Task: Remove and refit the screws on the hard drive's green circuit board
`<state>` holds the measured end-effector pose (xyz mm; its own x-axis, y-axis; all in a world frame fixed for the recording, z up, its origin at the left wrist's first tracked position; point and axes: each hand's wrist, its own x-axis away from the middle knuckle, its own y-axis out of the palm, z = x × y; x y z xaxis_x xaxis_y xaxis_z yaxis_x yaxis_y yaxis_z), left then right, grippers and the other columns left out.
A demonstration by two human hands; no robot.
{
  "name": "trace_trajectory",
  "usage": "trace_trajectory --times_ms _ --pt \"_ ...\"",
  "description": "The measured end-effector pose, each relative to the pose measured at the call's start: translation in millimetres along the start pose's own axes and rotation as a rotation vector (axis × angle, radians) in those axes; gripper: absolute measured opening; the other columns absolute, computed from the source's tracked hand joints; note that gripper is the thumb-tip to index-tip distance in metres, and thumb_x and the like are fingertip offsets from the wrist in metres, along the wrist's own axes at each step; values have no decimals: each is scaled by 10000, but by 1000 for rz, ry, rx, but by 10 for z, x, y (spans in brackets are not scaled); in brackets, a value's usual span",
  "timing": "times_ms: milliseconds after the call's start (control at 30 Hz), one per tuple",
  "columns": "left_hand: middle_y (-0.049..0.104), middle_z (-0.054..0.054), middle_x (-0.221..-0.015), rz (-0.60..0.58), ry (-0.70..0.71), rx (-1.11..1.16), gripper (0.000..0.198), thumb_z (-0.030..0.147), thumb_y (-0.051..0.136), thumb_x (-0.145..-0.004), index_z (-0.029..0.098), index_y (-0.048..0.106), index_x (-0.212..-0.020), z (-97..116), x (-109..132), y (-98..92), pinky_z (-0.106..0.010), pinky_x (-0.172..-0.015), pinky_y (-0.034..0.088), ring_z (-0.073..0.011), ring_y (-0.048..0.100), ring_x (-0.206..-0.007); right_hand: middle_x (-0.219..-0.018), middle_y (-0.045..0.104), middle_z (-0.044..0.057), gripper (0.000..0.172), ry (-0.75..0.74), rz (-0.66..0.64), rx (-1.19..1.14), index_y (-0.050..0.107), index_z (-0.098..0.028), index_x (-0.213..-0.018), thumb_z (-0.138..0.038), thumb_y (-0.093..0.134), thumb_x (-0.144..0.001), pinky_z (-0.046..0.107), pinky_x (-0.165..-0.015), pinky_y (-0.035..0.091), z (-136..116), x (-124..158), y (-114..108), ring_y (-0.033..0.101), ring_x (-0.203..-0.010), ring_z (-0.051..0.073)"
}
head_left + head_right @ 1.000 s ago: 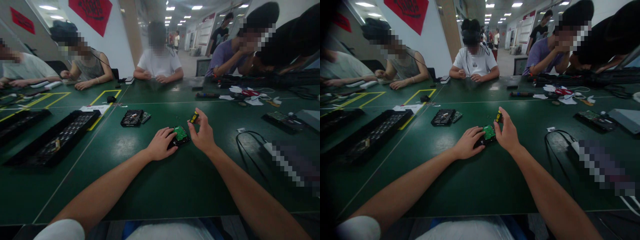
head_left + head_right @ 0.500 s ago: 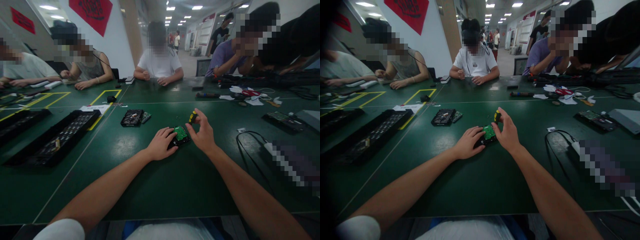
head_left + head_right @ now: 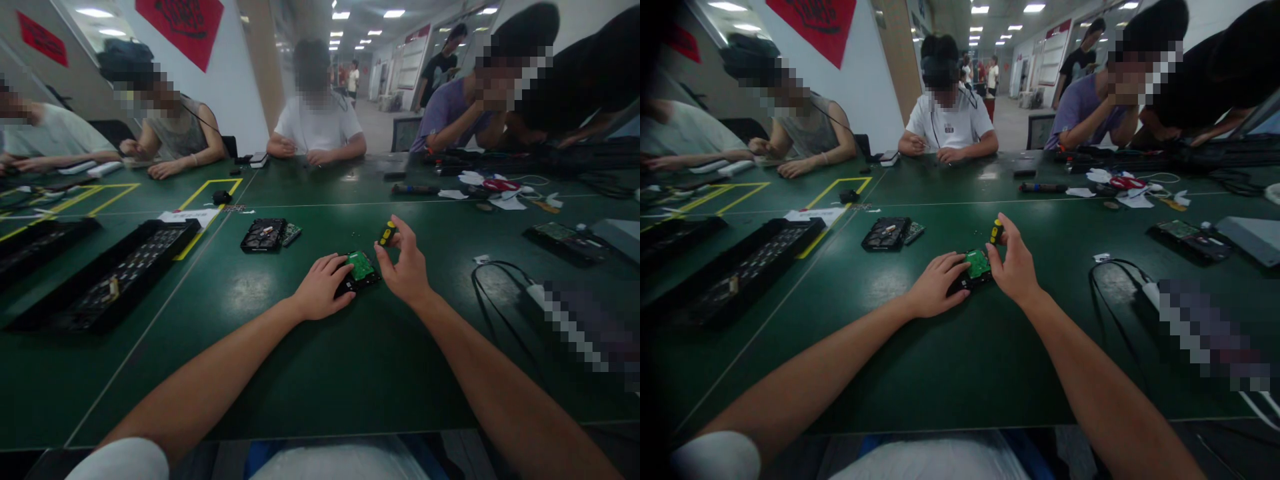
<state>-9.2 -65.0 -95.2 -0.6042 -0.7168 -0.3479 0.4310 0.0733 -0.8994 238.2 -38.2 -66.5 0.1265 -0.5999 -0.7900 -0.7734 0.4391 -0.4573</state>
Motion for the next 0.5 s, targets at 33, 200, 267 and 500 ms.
trace_trajectory --times_ms 33,200,267,500 --pt "495 -191 -1602 -1 -1 -2 702 506 689 -954 156 537 -1543 1 0 -1 -604 -1285 341 -410 398 -1540 -1535 589 115 748 -2 -6 -6 263 -345 -1680 -344 630 -1028 520 -979 650 3 3 3 746 -1026 267" --pt "496 -196 -1601 -8 1 -12 698 511 675 -964 145 535 -1541 15 -3 -17 -598 -1286 342 -410 399 -1540 -1673 454 118 716 -10 -56 -70 196 -373 -1700 -346 537 -1071 532 -1034 635 4 10 14 760 -1091 269" --pt "497 -196 -1599 -7 -1 -11 701 514 674 -965 146 533 -1544 20 -4 -23 -595 -1287 342 -408 398 -1541 -1680 447 118 696 -3 -74 -96 178 -372 -1704 -336 498 -1087 535 -1060 623 5 9 14 762 -1101 261" --pt "490 -185 -1610 -7 2 -14 685 516 659 -972 161 529 -1543 20 -2 -23 -605 -1287 340 -404 399 -1543 -1591 549 121 734 -42 -55 19 288 -350 -1677 -378 636 -1031 551 -1036 624 18 -5 -16 715 -1182 305"
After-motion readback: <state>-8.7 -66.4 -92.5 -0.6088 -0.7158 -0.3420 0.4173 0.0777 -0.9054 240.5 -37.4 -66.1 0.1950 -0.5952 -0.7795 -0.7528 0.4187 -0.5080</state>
